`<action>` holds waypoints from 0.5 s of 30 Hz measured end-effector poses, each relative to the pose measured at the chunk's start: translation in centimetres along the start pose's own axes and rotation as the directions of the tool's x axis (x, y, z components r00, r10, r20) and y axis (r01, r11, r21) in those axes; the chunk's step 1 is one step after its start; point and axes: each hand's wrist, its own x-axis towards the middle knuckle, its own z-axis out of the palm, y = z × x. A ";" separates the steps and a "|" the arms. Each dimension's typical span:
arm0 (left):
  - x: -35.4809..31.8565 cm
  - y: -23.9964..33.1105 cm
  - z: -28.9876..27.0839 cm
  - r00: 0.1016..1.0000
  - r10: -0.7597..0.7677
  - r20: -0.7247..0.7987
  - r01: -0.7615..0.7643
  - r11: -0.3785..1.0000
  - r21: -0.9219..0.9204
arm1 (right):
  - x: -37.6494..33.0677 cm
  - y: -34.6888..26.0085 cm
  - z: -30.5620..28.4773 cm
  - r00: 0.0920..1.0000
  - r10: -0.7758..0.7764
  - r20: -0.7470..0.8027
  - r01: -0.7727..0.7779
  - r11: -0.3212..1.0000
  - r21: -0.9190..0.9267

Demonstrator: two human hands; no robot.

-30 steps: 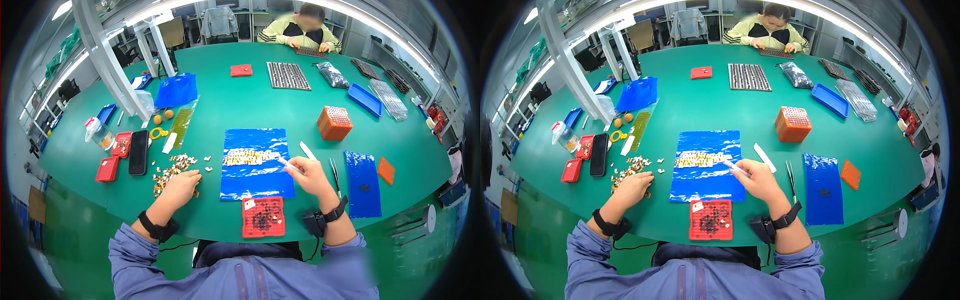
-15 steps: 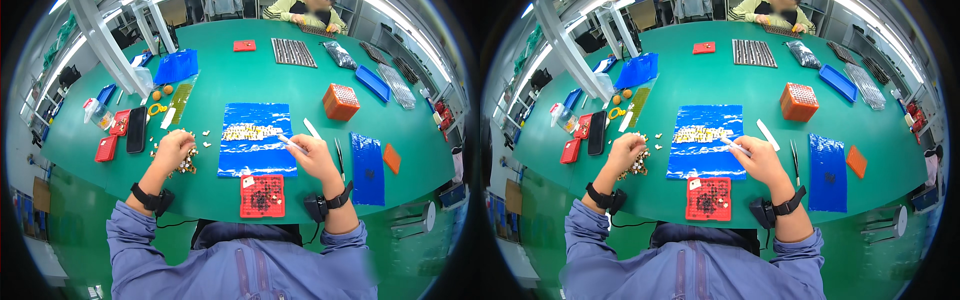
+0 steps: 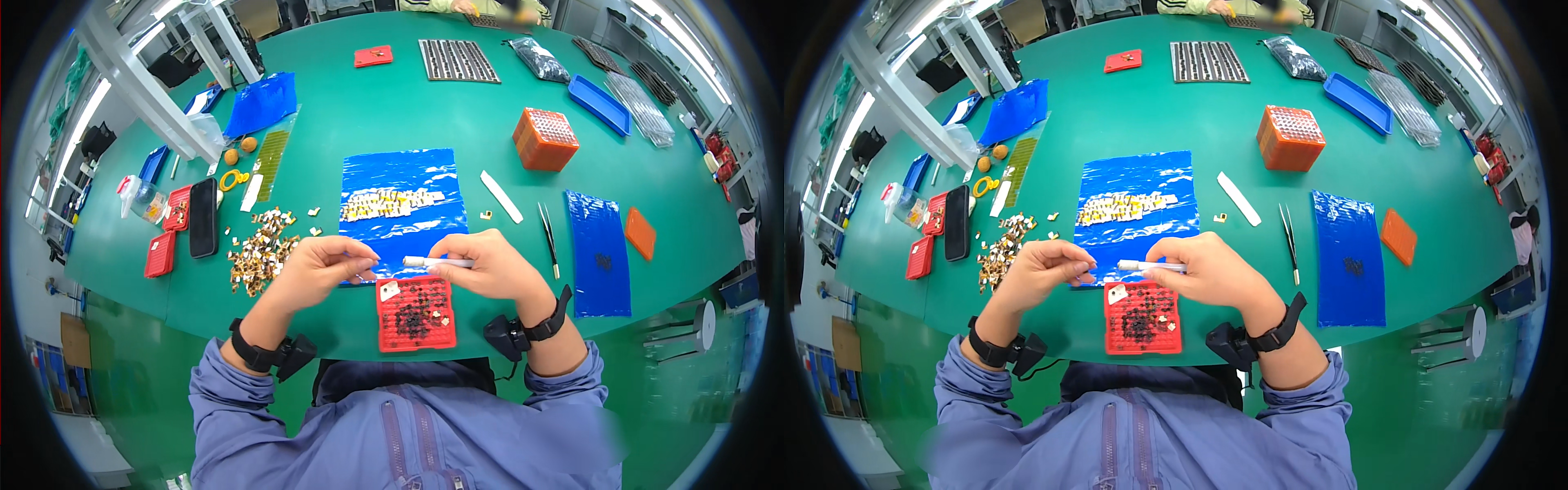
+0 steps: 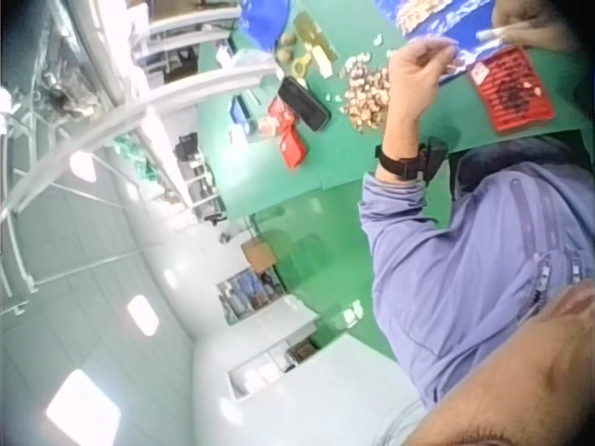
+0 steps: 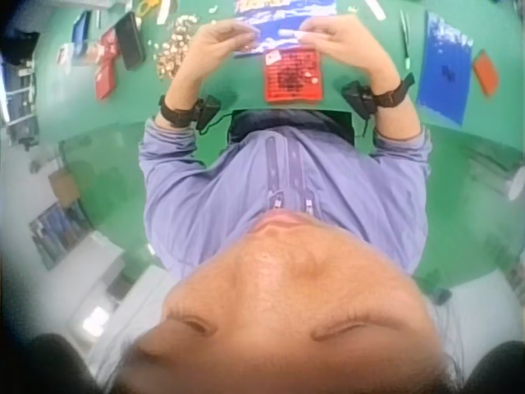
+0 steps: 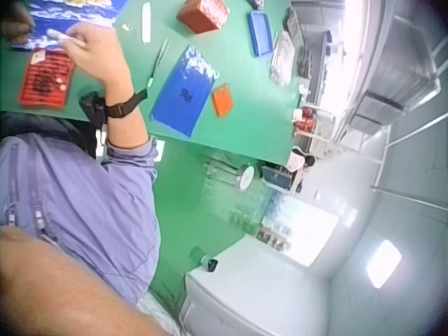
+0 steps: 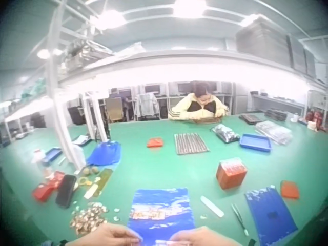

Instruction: The person uses a white cylindrical tool to pick up small electronic components from a red tray and places them onto a blue sheet on the table. The person repeats this process, handling the components one at a time and arranging them in a row.

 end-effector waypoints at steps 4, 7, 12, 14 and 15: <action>1.1 -1.2 1.4 0.999 -0.041 0.034 0.043 0.997 -0.067 | 0.0 0.4 -0.2 0.997 -0.017 0.081 0.019 0.999 -0.029; 1.6 -1.6 1.5 0.997 -0.050 0.051 0.057 0.990 -0.130 | 0.0 0.4 -0.1 0.997 -0.010 0.083 0.012 1.000 -0.024; 2.0 -2.4 1.3 0.994 0.000 0.112 0.028 0.968 -0.250 | 0.1 0.6 0.0 0.996 -0.025 0.082 0.025 1.000 -0.001; 2.1 -1.9 1.5 0.995 -0.032 0.097 0.056 0.966 -0.254 | 0.1 0.6 -0.1 0.996 -0.011 0.087 0.007 0.999 0.049; 2.1 -1.8 1.6 0.995 -0.047 0.087 0.068 0.964 -0.257 | 0.1 0.5 -0.1 0.996 -0.005 0.092 -0.002 0.997 0.073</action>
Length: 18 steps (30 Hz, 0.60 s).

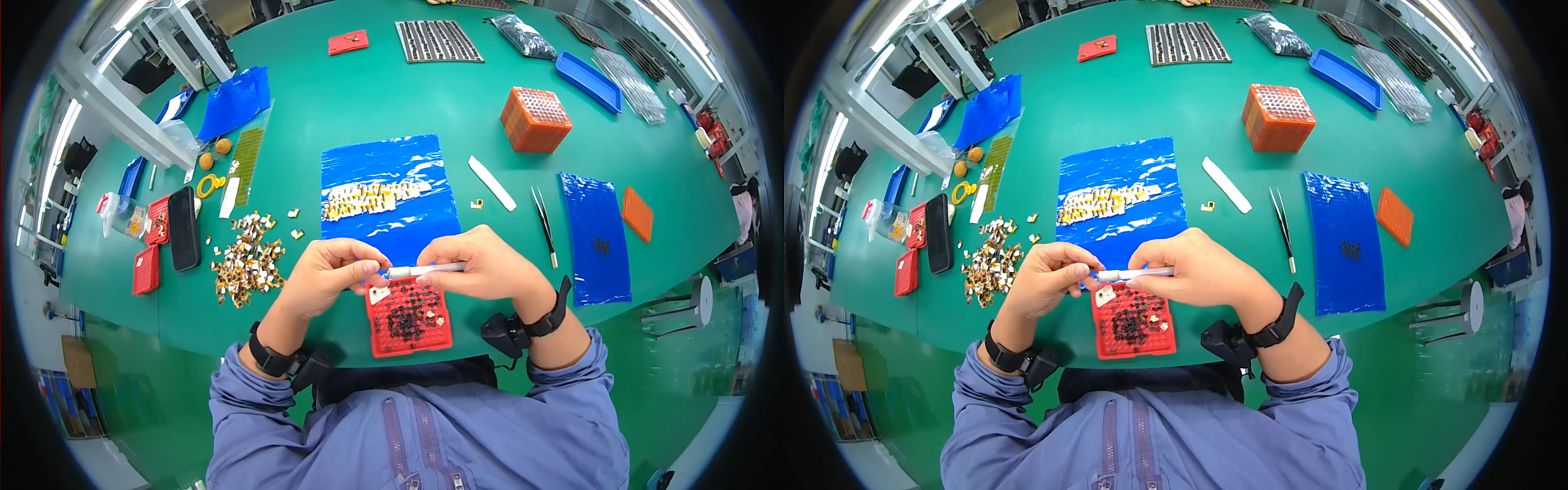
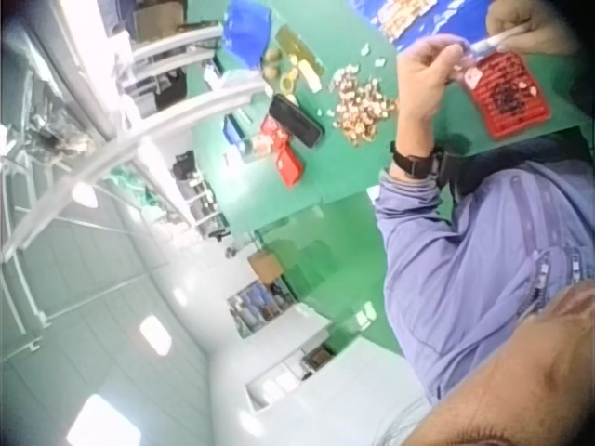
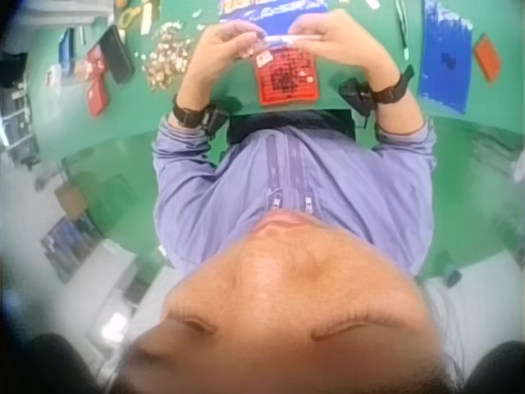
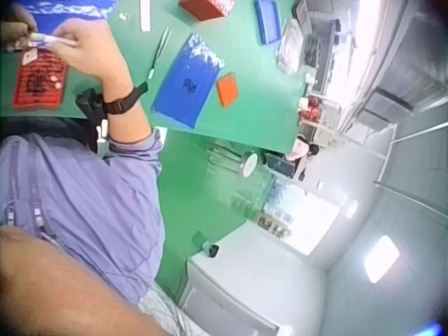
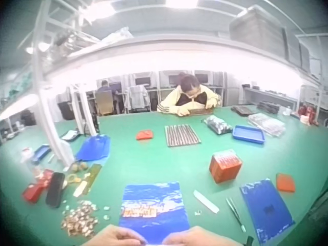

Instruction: The person uses a white cylindrical tool to pick up small electronic components from a red tray and places them onto a blue sheet on the table. The person repeats this process, handling the components one at a time and arranging them in a row.

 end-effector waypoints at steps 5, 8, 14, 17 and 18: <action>0.8 -1.6 0.0 0.988 0.146 0.054 -0.126 0.952 -0.280 | 0.1 -0.4 0.1 0.998 0.051 -0.026 -0.048 0.992 0.114; 0.7 -2.1 0.3 0.988 0.143 0.066 -0.099 0.889 -0.447 | 0.1 0.2 0.6 0.997 0.041 -0.065 -0.031 0.988 0.154; 0.7 -2.2 0.5 0.983 0.128 0.130 -0.034 0.831 -0.556 | 0.2 0.7 0.9 0.996 0.061 -0.060 -0.048 0.980 0.191; 0.8 -2.8 0.6 0.970 0.150 0.191 -0.004 0.797 -0.604 | 0.2 0.8 0.9 0.998 0.027 -0.053 -0.016 0.979 0.202; 0.8 -3.0 0.6 0.964 0.158 0.212 0.008 0.785 -0.620 | 0.2 0.7 0.8 0.999 0.011 -0.052 -0.001 0.979 0.203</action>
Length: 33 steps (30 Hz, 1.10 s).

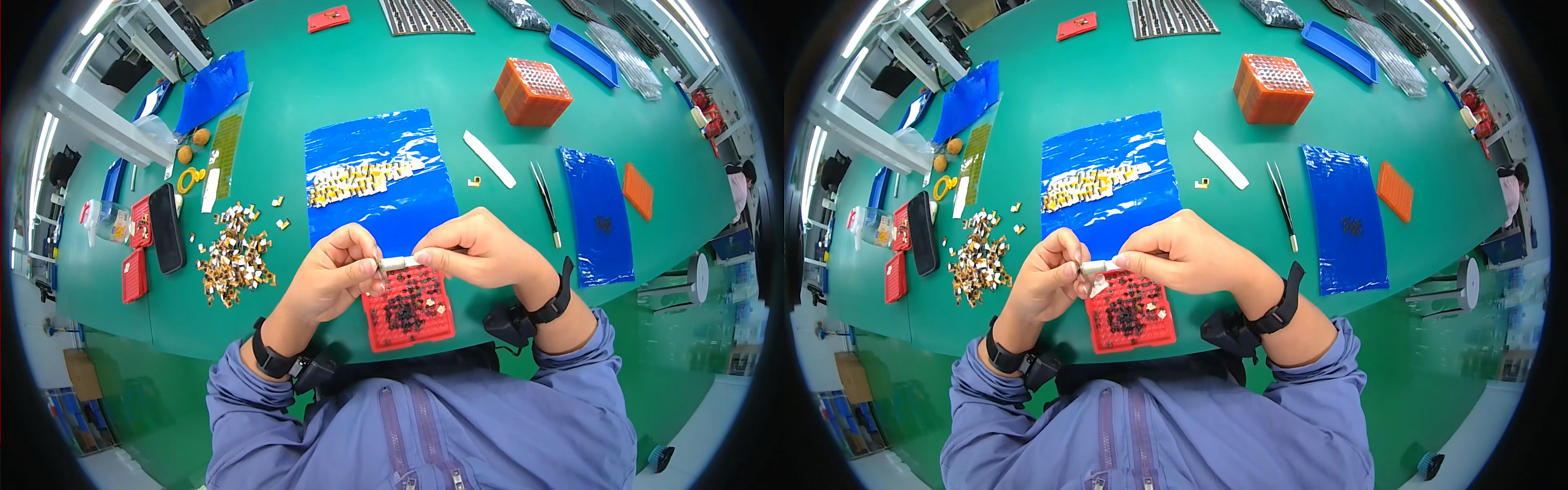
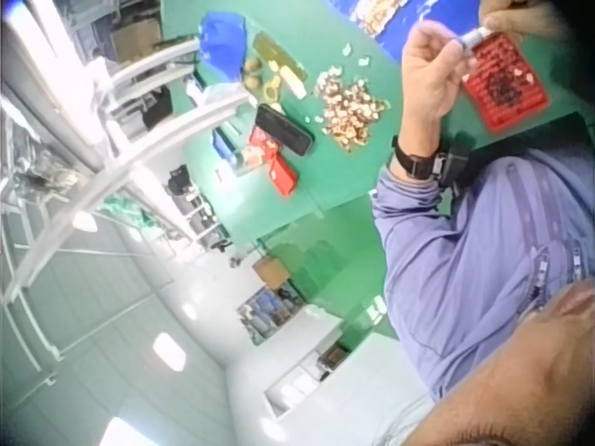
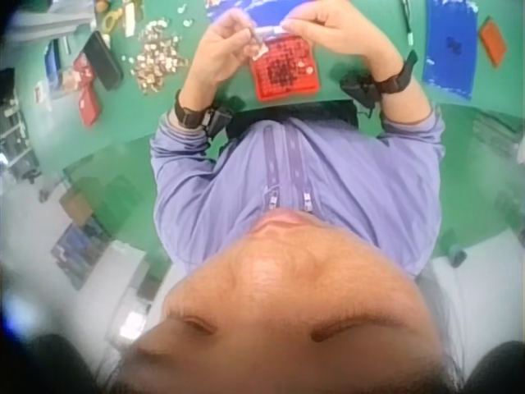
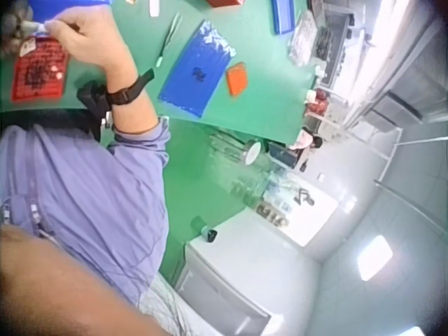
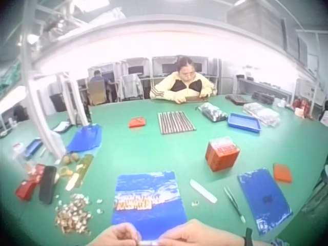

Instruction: The person uses a white cylindrical tool to pick up small electronic components from a red tray and places them onto a blue sheet on the table. The person repeats this process, handling the components one at a time and arranging them in a row.

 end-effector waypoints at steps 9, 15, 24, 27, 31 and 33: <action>-0.1 -0.1 -0.4 0.998 -0.054 0.045 0.055 0.998 -0.028 | 0.2 -0.3 0.0 1.000 0.003 0.012 -0.004 0.993 0.116; -0.1 -0.1 -0.3 0.998 -0.050 0.047 0.052 0.998 -0.038 | 0.0 -0.6 -0.4 0.999 -0.003 0.036 0.003 1.000 0.023; -0.2 -0.2 -0.2 0.997 -0.053 0.059 0.052 0.998 0.021 | -0.3 -1.1 -1.0 0.981 0.144 0.133 -0.159 0.982 0.107; -0.2 -0.3 -0.2 0.997 -0.038 0.065 0.035 0.998 0.050 | -0.2 -1.6 -1.1 0.968 0.205 0.142 -0.230 0.954 0.191; -0.3 -0.2 0.0 0.998 -0.035 0.057 0.031 0.996 0.083 | -0.4 -1.0 -0.9 0.986 0.129 0.109 -0.147 0.972 0.182; -0.2 -0.3 0.0 0.998 -0.029 0.056 0.024 0.995 0.093 | -0.4 -1.9 -1.4 0.941 0.294 0.170 -0.326 0.921 0.214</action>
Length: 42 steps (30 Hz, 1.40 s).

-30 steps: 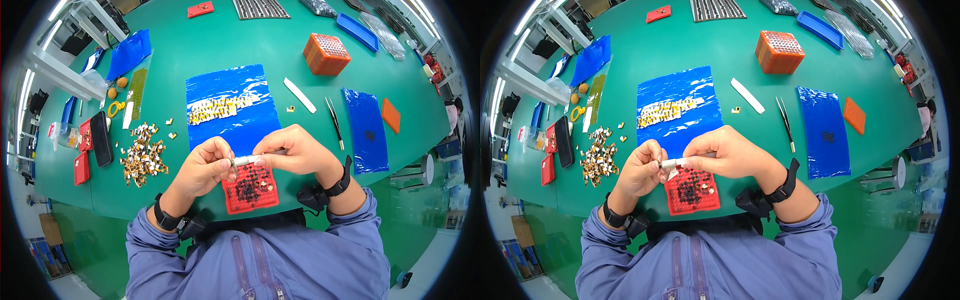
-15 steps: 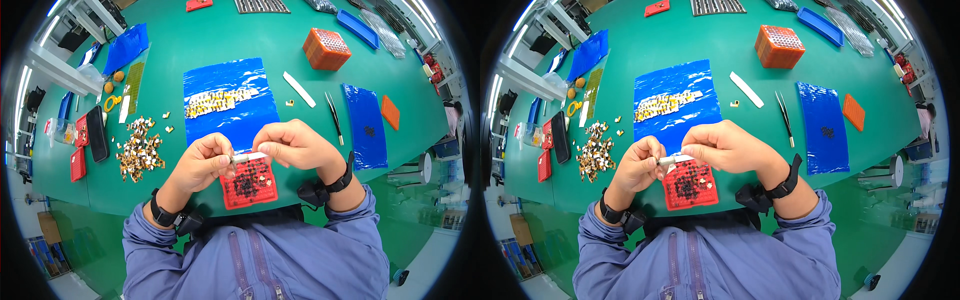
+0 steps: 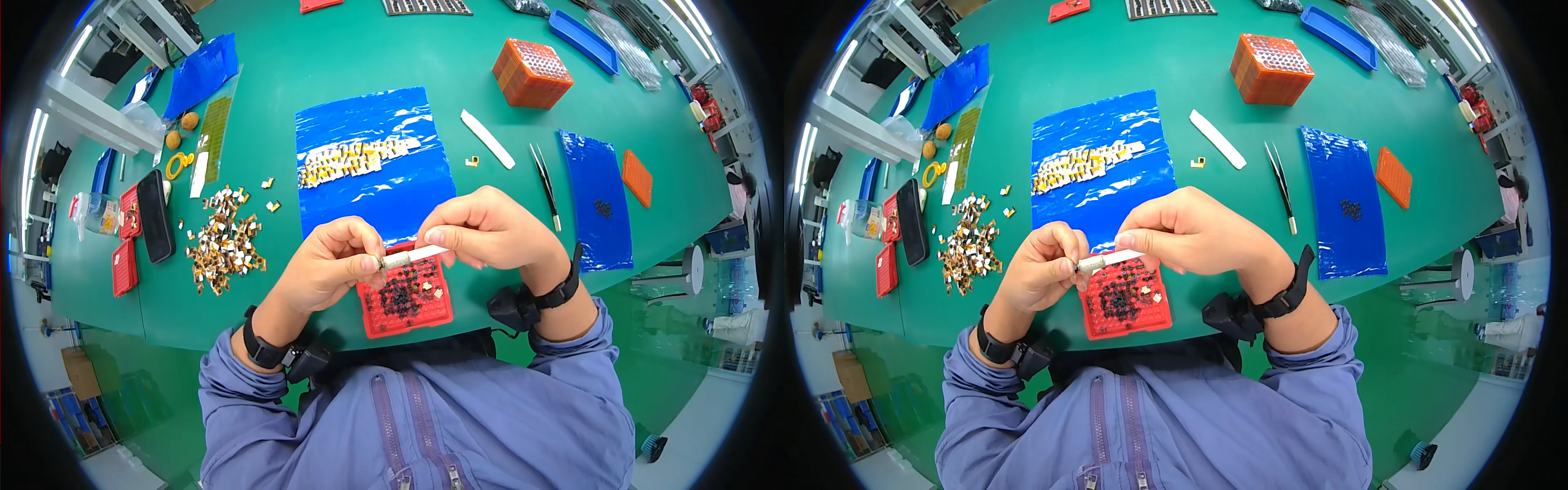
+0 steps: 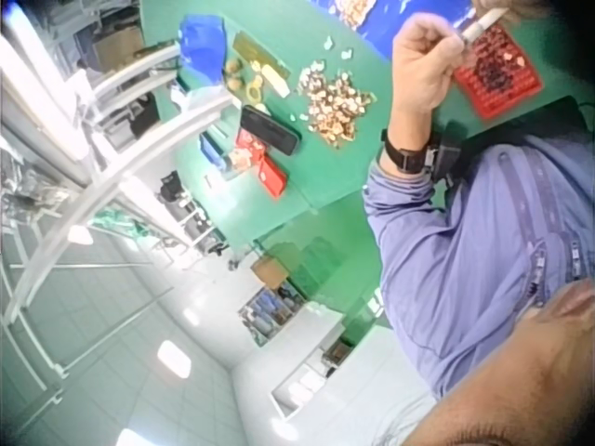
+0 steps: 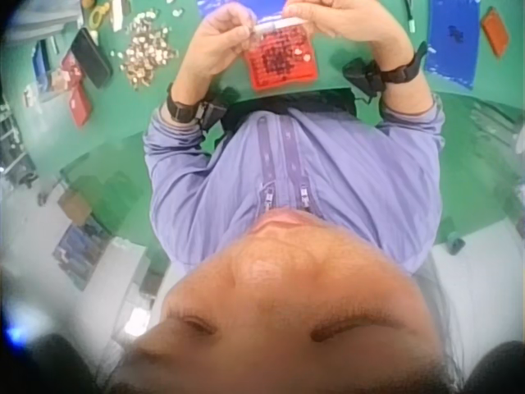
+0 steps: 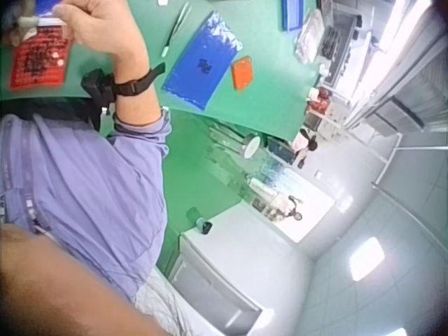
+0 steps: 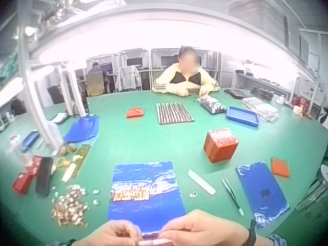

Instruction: The person uses a white cylindrical tool to pick up small electronic components from a red tray and places them onto a blue sheet on the table. The person repeats this process, handling the components one at a time and arranging them in a row.

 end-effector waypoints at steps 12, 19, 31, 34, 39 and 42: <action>-0.1 0.0 0.2 1.000 0.015 -0.007 -0.015 0.997 0.071 | 0.0 0.5 0.1 0.973 -0.229 -0.016 0.223 0.958 -0.179; 0.0 0.1 0.2 1.000 0.007 -0.006 -0.006 0.994 0.110 | 0.3 0.5 -0.2 0.959 -0.284 0.015 0.277 0.923 -0.267; -0.1 0.0 0.2 1.000 -0.027 0.007 0.025 0.990 0.137 | -0.1 0.6 -0.3 0.980 -0.187 0.073 0.199 0.948 -0.249; -0.2 0.4 0.4 0.996 -0.084 0.025 0.079 0.982 0.172 | 0.1 1.3 -0.9 0.969 -0.238 0.072 0.249 0.921 -0.299; -0.4 1.0 0.5 0.989 -0.127 0.070 0.107 0.965 0.240 | 0.2 1.1 -1.4 0.976 -0.214 0.041 0.212 0.886 -0.413; -0.4 0.9 0.9 0.992 -0.062 0.106 0.026 0.948 0.317 | 0.4 1.3 -1.4 0.976 -0.215 -0.016 0.189 0.888 -0.419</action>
